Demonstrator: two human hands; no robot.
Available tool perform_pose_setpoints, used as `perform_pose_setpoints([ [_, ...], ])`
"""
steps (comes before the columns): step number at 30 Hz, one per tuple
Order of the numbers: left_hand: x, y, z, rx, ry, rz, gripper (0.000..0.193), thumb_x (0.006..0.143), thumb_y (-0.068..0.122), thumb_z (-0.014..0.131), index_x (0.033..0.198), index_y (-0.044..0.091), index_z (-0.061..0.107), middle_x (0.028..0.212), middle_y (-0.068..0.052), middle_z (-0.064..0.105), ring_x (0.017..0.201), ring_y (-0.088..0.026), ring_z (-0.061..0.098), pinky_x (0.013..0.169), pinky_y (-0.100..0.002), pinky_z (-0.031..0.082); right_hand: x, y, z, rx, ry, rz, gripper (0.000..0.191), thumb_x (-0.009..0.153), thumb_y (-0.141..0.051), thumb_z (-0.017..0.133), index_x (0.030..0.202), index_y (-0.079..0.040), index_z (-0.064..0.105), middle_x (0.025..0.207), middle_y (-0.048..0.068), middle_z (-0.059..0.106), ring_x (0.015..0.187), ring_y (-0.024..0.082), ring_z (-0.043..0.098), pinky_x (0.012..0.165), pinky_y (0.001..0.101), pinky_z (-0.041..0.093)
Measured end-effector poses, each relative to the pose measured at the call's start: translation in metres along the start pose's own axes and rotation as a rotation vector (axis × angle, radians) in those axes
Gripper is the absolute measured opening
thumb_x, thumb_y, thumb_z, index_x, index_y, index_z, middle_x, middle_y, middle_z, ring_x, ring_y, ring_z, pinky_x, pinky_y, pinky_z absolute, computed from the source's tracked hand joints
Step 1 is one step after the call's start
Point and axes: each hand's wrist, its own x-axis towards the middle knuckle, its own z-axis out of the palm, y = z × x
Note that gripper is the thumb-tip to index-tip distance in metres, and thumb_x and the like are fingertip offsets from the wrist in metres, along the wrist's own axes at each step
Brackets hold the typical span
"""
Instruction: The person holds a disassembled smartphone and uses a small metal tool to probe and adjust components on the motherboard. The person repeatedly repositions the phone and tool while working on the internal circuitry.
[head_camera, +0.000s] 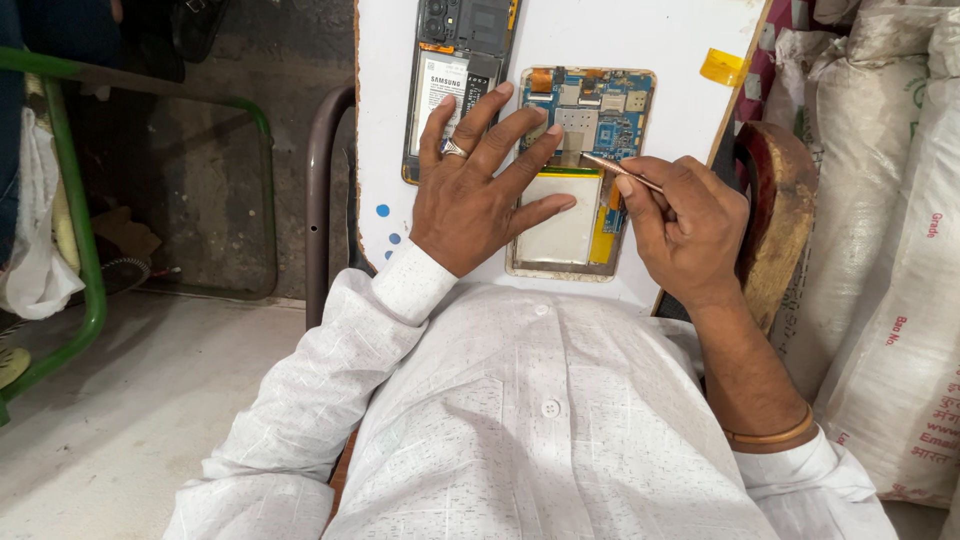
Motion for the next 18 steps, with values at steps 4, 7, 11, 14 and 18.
perform_pose_setpoints([
  [4, 0.0, 0.0, 0.0, -0.005, -0.011, 0.005, 0.06, 0.1, 0.069, 0.07, 0.141, 0.025, 0.063, 0.147, 0.001, 0.049, 0.153, -0.022, 0.028, 0.13, -0.052, 0.008, 0.004, 0.001, -0.004, 0.038, -0.045, 0.047, 0.015, 0.106, -0.01, 0.076, 0.116, 0.0, 0.074, 0.082, 0.006, 0.065, 0.063, 0.007, 0.056, 0.055, 0.0235, 0.042],
  [7, 0.001, 0.0, 0.0, 0.002, 0.016, 0.019, 0.062, 0.099, 0.068, 0.071, 0.143, 0.025, 0.064, 0.148, 0.001, 0.048, 0.153, -0.021, 0.027, 0.131, -0.052, 0.008, 0.01, 0.004, -0.009, 0.091, -0.101, 0.061, 0.015, 0.106, -0.011, 0.075, 0.116, -0.001, 0.074, 0.084, 0.006, 0.067, 0.065, 0.006, 0.057, 0.056, 0.023, 0.042],
  [11, 0.002, 0.0, -0.002, -0.017, -0.007, 0.008, 0.06, 0.099, 0.067, 0.071, 0.14, 0.024, 0.064, 0.146, 0.0, 0.049, 0.152, -0.021, 0.028, 0.129, -0.053, 0.009, 0.013, 0.004, -0.009, 0.107, -0.099, 0.073, 0.014, 0.106, -0.012, 0.075, 0.115, -0.002, 0.074, 0.086, 0.005, 0.068, 0.065, 0.006, 0.057, 0.055, 0.0227, 0.042],
  [14, 0.001, 0.0, -0.002, -0.011, -0.005, 0.011, 0.06, 0.1, 0.067, 0.071, 0.141, 0.024, 0.064, 0.147, 0.001, 0.05, 0.153, -0.021, 0.029, 0.13, -0.052, 0.009, 0.008, 0.001, -0.005, 0.094, -0.065, 0.071, 0.014, 0.106, -0.011, 0.075, 0.115, -0.001, 0.074, 0.088, 0.006, 0.069, 0.066, 0.006, 0.058, 0.055, 0.0221, 0.042],
  [18, 0.002, 0.0, -0.002, -0.018, 0.003, 0.004, 0.061, 0.099, 0.068, 0.071, 0.141, 0.025, 0.064, 0.147, 0.001, 0.049, 0.152, -0.021, 0.03, 0.13, -0.051, 0.009, 0.003, -0.002, -0.003, 0.008, -0.02, 0.059, 0.014, 0.104, -0.01, 0.077, 0.114, 0.0, 0.075, 0.082, 0.007, 0.066, 0.062, 0.007, 0.055, 0.054, 0.0237, 0.04],
])
